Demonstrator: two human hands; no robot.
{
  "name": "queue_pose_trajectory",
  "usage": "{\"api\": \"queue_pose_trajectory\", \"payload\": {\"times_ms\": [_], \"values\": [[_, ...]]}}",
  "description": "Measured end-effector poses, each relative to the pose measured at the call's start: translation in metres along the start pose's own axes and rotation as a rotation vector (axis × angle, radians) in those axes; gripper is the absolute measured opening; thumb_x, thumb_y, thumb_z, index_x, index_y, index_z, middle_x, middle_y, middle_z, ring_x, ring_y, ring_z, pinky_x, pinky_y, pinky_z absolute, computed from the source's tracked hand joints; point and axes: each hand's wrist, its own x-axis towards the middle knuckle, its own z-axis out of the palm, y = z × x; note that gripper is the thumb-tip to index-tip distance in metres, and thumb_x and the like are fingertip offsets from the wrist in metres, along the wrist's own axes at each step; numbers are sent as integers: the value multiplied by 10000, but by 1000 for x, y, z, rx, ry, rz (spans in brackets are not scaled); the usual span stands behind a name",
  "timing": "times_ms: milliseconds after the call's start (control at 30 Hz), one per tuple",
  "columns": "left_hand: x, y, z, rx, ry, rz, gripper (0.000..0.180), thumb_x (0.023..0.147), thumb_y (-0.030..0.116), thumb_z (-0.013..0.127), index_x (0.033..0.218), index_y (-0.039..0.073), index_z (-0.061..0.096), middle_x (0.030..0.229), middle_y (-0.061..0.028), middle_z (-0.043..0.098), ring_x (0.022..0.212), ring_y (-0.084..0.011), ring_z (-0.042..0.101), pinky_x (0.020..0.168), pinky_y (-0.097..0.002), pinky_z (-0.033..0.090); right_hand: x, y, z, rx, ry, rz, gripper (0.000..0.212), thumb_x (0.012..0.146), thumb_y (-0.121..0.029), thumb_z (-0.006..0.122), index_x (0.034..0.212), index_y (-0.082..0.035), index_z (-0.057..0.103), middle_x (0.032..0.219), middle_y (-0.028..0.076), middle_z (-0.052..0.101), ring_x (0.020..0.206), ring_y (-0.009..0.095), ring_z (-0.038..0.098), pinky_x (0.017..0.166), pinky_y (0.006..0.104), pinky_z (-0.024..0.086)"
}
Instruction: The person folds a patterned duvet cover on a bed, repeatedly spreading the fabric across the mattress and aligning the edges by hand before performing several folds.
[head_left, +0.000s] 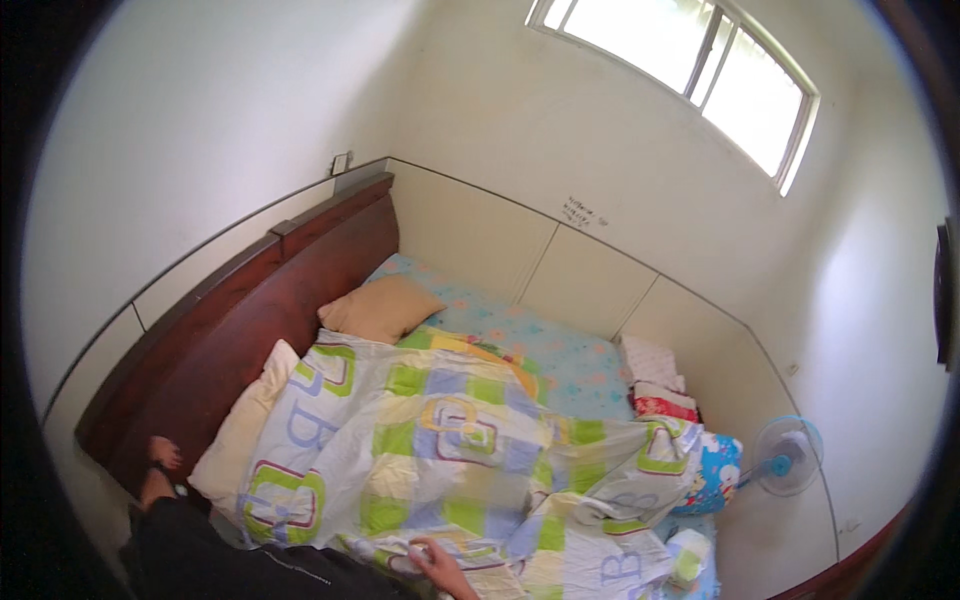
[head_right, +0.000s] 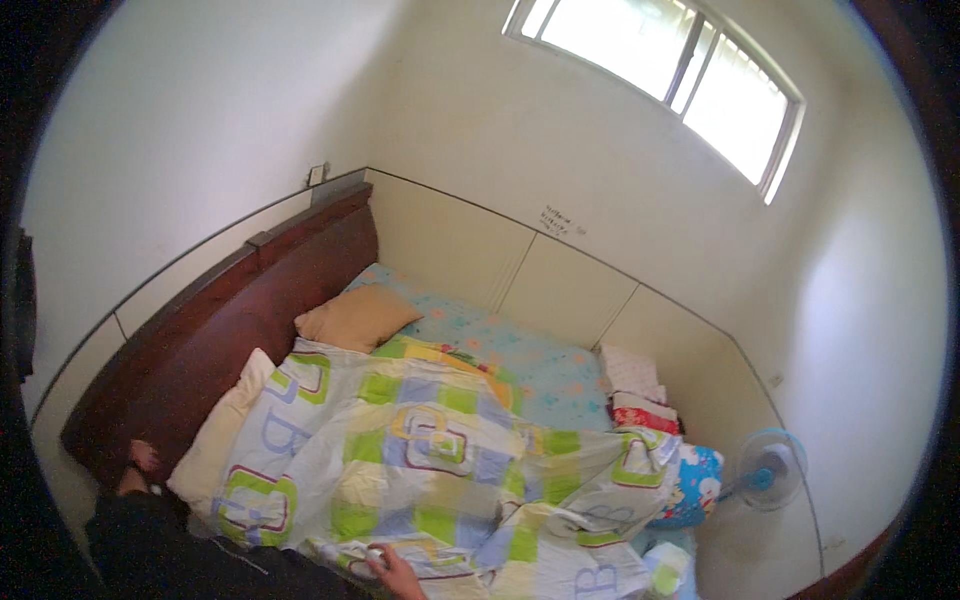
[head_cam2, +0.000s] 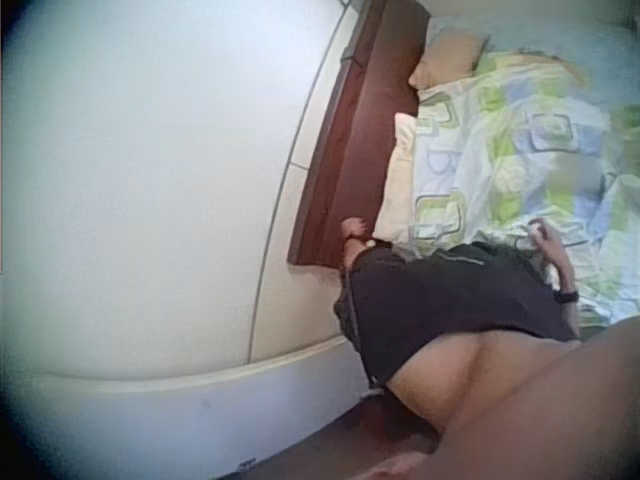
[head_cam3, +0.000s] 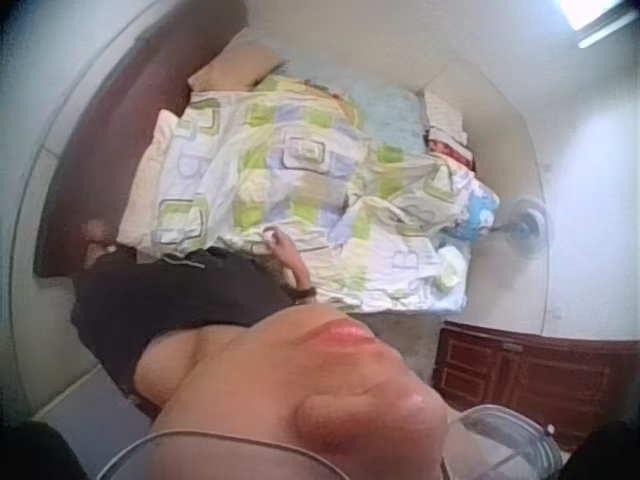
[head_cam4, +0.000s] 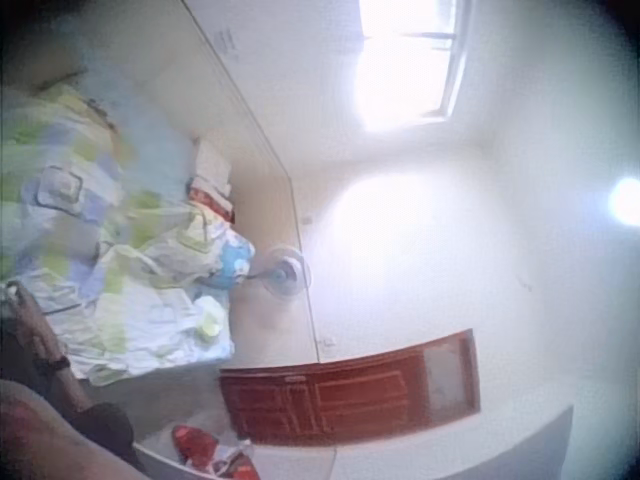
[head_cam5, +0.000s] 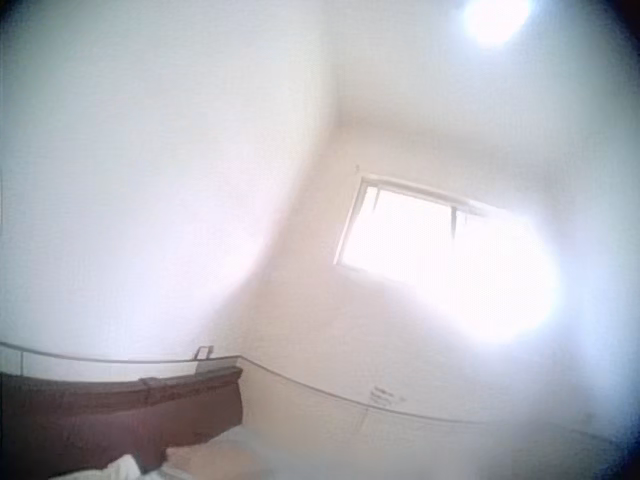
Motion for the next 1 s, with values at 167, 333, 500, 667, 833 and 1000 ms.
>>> {"api": "queue_pose_trajectory", "payload": {"times_ms": [167, 333, 500, 667, 833, 1000], "values": [[241, -121, 43, -623, 397, -1319, 295, 714, 289, 458, 869, 58, 558, 826, -184, 560, 757, -303, 535, 689, -396, 428, 82, 42, 24, -273, 66, -347, 337, 774, -257, 529, 1037, -56, 473, 867, 170, 541, 825, 273, 529, 708, 353, 407], [418, -174, -209, -873, 561, -618, 339, 786, 257, 467, 1046, 39, 494, 947, -117, 565, 834, -265, 538, 722, -362, 409, 95, -118, 30, -206, -301, -831, 267, 839, -210, 411, 1034, -40, 477, 1018, 160, 485, 968, 301, 442, 822, 337, 360], [454, -192, -242, -1092, 483, -583, 320, 784, 246, 463, 1021, 33, 498, 930, -127, 564, 825, -272, 536, 716, -362, 410, 6, -295, 22, 149, -957, -1144, 284, 865, -199, 376, 1058, 0, 436, 1031, 132, 465, 1002, 258, 417, 863, 284, 313], [461, -206, -273, -1109, 547, -565, 301, 782, 235, 458, 996, 27, 502, 913, -138, 564, 815, -279, 535, 710, -363, 410, -2, -330, 27, 93, -1133, -1096, 196, 837, -160, 421, 888, 20, 479, 873, 140, 493, 846, 263, 469, 743, 306, 356], [472, -211, -308, -1063, 637, -514, 284, 780, 223, 454, 971, 21, 506, 896, -148, 564, 806, -286, 533, 704, -364, 410, -23, -350, 50, -10, -957, -1356, 179, 754, -151, 516, 745, 27, 533, 754, 165, 534, 748, 309, 498, 634, 349, 375], [473, -202, -332, -1064, 732, -504, 267, 777, 212, 449, 946, 15, 510, 878, -159, 563, 796, -293, 531, 697, -365, 411, 5, -372, 110, -638, -1245, -1203, 245, 747, -194, 510, 858, 18, 564, 876, 161, 561, 799, 292, 527, 642, 363, 395]]}}
